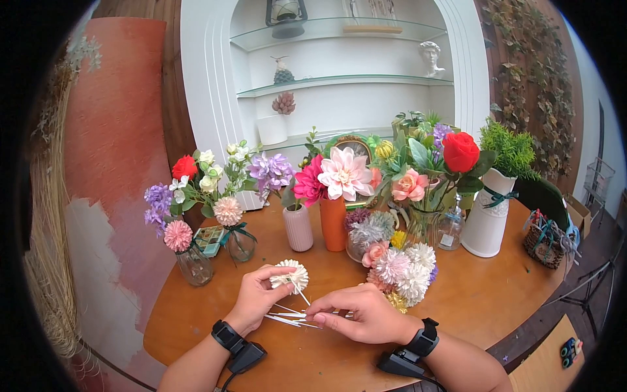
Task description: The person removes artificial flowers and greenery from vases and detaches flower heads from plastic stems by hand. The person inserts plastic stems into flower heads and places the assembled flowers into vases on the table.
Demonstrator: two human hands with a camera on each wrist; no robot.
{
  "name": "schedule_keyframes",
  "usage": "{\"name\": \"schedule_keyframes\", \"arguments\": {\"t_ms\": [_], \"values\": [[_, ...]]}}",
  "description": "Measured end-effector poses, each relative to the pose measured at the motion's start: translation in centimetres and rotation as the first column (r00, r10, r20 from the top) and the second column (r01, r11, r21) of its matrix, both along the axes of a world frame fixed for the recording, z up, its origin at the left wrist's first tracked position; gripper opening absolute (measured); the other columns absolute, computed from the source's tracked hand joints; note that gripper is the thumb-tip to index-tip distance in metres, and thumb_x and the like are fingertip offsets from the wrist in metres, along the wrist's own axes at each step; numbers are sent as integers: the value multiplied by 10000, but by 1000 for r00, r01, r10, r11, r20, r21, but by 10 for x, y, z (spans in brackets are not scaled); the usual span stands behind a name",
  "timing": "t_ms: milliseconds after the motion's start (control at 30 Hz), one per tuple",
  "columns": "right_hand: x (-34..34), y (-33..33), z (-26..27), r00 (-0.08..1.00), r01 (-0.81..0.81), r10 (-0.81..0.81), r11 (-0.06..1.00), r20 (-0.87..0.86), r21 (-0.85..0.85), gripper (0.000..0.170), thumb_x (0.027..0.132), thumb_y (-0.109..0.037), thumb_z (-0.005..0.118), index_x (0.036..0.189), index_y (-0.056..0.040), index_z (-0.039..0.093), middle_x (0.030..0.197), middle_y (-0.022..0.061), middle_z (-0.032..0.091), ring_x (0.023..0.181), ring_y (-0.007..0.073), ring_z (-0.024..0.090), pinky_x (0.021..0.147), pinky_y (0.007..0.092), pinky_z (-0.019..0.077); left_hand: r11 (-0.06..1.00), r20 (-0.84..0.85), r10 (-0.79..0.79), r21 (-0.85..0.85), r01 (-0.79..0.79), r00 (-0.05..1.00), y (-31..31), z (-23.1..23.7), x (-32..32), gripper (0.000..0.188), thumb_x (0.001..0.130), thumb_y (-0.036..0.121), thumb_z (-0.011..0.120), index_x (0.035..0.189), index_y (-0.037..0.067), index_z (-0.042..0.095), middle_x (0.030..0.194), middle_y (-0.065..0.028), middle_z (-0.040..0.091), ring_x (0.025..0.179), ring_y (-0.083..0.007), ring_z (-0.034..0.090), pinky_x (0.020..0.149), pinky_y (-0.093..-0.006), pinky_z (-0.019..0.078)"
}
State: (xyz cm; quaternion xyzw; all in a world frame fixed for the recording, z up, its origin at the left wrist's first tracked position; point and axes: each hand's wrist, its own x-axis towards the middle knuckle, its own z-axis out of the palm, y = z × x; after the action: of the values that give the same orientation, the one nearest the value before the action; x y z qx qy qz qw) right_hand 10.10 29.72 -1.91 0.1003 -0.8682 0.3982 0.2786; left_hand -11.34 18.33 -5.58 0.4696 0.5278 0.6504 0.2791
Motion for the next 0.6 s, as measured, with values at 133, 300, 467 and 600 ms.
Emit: {"name": "schedule_keyframes", "arguments": {"t_ms": [133,300,467,600], "values": [[0,0,0,1000,-5,5,1000,2,-3,161,942,-126,629,1043,-30,711,868,74,735,738,154,702,665,275,549,1000,-19,5,-1,-5,1000,0,0,0,307,844,-117,647,1140,-38,663,1100,-91,598,1040,-177,630,910,-282,529],[-1,1,-2,1000,-15,15,1000,-1,-9,161,941,-124,630,1044,-31,710,871,75,735,745,157,705,676,282,554,1000,-72,20,-16,-21,997,-1,2,0,310,831,-133,649,1125,-40,673,1107,-92,586,1028,-172,630,904,-274,523],[-1,1,-3,1000,-19,19,1000,0,0,161,940,-120,630,1046,-30,711,872,75,736,747,159,708,677,280,554,999,-81,31,-21,-33,996,0,1,0,315,826,-134,651,1123,-34,679,1106,-90,586,1013,-164,629,897,-268,514],[-1,2,-2,1000,-24,24,1000,1,7,165,940,-118,629,1049,-25,710,877,77,737,752,162,711,678,280,555,999,-87,33,-19,-35,996,0,0,-1,318,825,-128,653,1126,-28,681,1102,-90,590,1009,-162,629,895,-267,508]]}}
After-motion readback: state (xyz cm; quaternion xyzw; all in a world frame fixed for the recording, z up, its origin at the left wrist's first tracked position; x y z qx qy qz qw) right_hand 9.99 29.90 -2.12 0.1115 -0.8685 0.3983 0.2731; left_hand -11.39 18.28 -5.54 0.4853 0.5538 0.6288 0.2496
